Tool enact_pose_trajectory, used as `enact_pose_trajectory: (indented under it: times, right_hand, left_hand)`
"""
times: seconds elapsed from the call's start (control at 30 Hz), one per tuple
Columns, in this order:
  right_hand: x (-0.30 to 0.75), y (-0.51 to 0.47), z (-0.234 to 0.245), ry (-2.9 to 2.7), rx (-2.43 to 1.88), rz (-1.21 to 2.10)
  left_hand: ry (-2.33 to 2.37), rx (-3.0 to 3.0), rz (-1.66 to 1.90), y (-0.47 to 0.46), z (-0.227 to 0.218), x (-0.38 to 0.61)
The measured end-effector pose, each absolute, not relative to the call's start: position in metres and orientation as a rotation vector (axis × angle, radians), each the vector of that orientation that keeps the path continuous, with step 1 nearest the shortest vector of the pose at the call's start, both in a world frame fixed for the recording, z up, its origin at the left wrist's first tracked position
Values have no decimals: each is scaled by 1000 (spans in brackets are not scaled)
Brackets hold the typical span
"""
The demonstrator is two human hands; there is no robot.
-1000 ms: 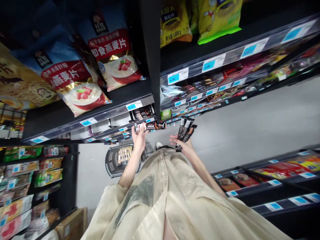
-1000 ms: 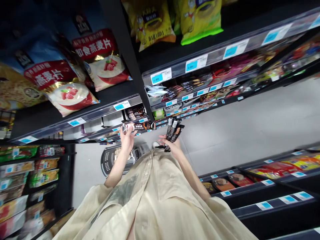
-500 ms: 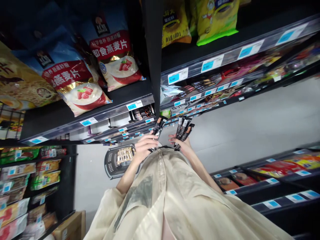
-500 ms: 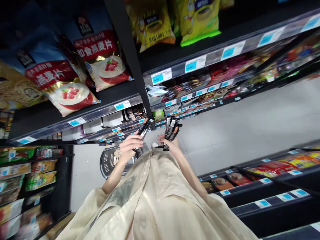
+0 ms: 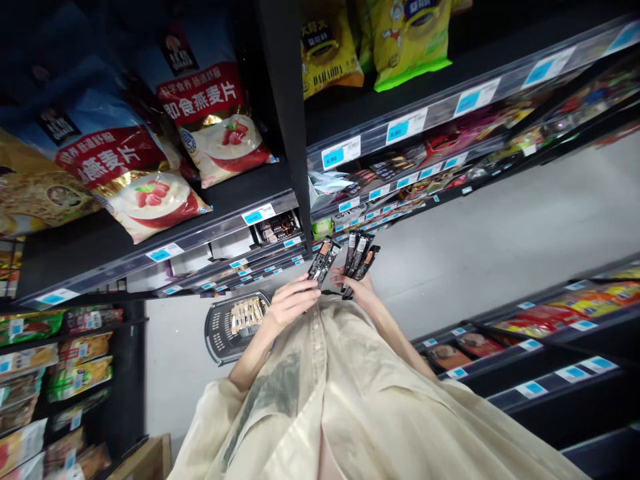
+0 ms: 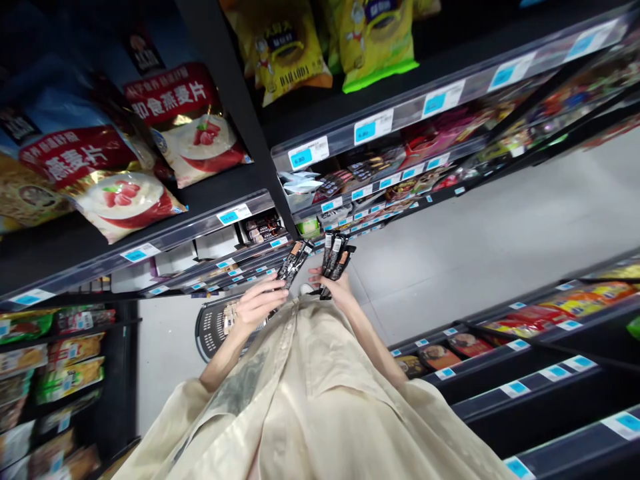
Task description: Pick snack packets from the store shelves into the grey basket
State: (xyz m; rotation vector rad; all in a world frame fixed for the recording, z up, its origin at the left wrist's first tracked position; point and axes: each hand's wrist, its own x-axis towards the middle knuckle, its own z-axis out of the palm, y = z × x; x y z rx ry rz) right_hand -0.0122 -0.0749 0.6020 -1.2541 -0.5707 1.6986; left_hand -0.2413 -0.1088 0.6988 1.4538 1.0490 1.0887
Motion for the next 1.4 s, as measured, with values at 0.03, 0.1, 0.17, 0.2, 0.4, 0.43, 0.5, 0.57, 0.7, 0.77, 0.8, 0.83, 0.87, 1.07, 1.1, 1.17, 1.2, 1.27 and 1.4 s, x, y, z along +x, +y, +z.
enact_pose_trajectory:
  times: [0.03,0.1,0.17,0.2,0.4,0.43,0.5,0.57,0.7,0.77,0.8,0.83,0.87,1.07,1.1,1.17,1.2,1.27,1.4]
  right_hand:
    - [-12,-75,602,-560,-1262,1703]
    - [-12,-75,601,-539,-1276,1711]
    - [-11,-75,599,-526,-1277,1715]
    - [-10,-75,598,-525,-1274,1718]
    - [-8,-73,590,-502,-1287,1725]
    - [-7,-73,590,-494,-1292,1726]
    - [-5,-72,588,-485,-1308,1727]
    - [-1,-71,586,-471,-1331,1714]
    - [14,-76,580,-420,-1387,1655]
    - [23,-82,576,-411,-1409,1618]
    - [27,-85,574,-409,-1418,1601]
    - [31,-87,573,-407,-1426,1588]
    - [35,-90,572,-405,-1432,1578]
    - [37,-93,580,-354,-1450,1559]
    - [35,-92,583,-340,-1446,1576]
    - [29,-88,588,-333,-1419,1625]
    - [25,-86,590,-351,-1397,1653]
    - [18,-82,595,-419,-1353,1717]
    - [2,-79,604,-620,-1267,1907]
  left_hand:
    - [1105,1412,1194,-107,692,-238]
    - [1272,1258,1394,-101,678,-231]
    - [1428,1008,1521,-93,665,-226]
    - [1473,859,1558,-89,660,-225]
    - [1433,372,1604,-76,635,-241]
    - [1436,361,1614,-74,629,-246]
    - [1463,350,1650,-67,616,-259]
    - [1556,361,1672,-54,602,-274]
    - [1864,481,1541,-6,579,-303]
    - [1926,533,1464,24,573,-311]
    - [1941,560,1427,39,571,-313]
    - [1960,597,1381,53,570,-314]
    - [1976,639,1329,66,570,-313]
    - [2012,1090,976,93,580,-303]
    - [1994,1155,947,88,582,-301]
    - [1935,1247,956,71,586,-294]
    - [1897,1288,981,60,587,-289]
    - [1787,1343,1071,30,590,-275]
    - [1551,1324,1004,-36,600,-232]
